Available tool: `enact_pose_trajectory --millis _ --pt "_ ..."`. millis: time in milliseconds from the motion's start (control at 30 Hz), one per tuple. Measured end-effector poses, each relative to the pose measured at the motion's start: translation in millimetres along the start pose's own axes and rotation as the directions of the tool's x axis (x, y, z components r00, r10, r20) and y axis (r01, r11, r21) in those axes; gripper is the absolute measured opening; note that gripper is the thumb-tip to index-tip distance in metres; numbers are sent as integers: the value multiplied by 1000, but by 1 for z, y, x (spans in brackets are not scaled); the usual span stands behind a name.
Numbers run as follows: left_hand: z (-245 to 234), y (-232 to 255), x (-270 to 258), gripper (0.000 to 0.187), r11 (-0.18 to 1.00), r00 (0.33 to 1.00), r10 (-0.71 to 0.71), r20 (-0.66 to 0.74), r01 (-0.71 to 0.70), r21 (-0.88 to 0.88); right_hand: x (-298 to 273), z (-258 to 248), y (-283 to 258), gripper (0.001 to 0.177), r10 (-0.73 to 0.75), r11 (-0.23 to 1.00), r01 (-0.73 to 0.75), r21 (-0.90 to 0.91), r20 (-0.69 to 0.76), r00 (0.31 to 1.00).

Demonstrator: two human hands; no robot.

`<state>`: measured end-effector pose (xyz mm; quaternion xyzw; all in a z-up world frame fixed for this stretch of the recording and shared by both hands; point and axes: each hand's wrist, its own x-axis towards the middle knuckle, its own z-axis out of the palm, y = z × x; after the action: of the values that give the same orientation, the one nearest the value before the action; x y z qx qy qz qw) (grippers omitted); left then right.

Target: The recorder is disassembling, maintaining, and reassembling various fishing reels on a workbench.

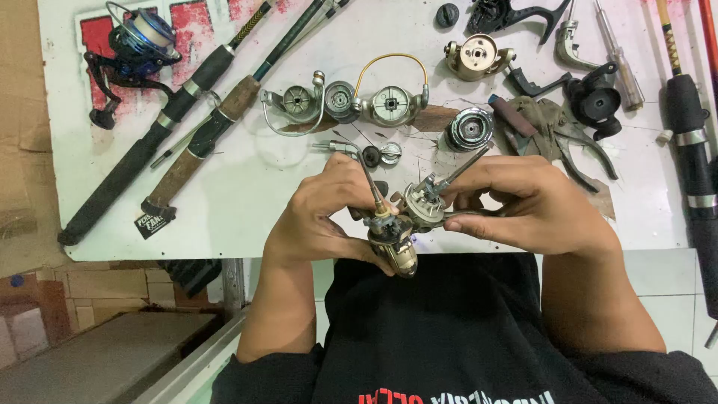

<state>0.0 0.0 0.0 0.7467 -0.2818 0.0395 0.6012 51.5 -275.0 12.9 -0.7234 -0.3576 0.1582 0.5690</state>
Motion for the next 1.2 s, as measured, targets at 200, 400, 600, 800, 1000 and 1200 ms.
enact_pose_trajectory --millis 200,400,600,800,1000,1200 --pt "-1 -5 -4 52 1000 1000 16 21 -17 12 0 -1 1 27 -7 1000 7 -30 0 1000" --pt "-1 -4 -3 48 1000 999 15 31 -15 1 2 -2 1 25 -35 999 35 14 18 999" --pt "-2 -3 -3 43 995 999 32 41 -36 93 1 0 3 25 -11 1000 11 -12 -15 1000" --pt "-4 -5 -11 50 983 999 -32 -36 38 180 -3 -1 15 24 11 999 -14 -47 -70 998" --pt "-17 -26 -35 52 949 946 -145 -289 215 230 -9 -5 25 25 69 996 -61 69 -115 991" --pt "-23 -30 -36 62 816 811 -353 -467 511 271 -6 -1 37 26 -42 956 100 275 -210 977"
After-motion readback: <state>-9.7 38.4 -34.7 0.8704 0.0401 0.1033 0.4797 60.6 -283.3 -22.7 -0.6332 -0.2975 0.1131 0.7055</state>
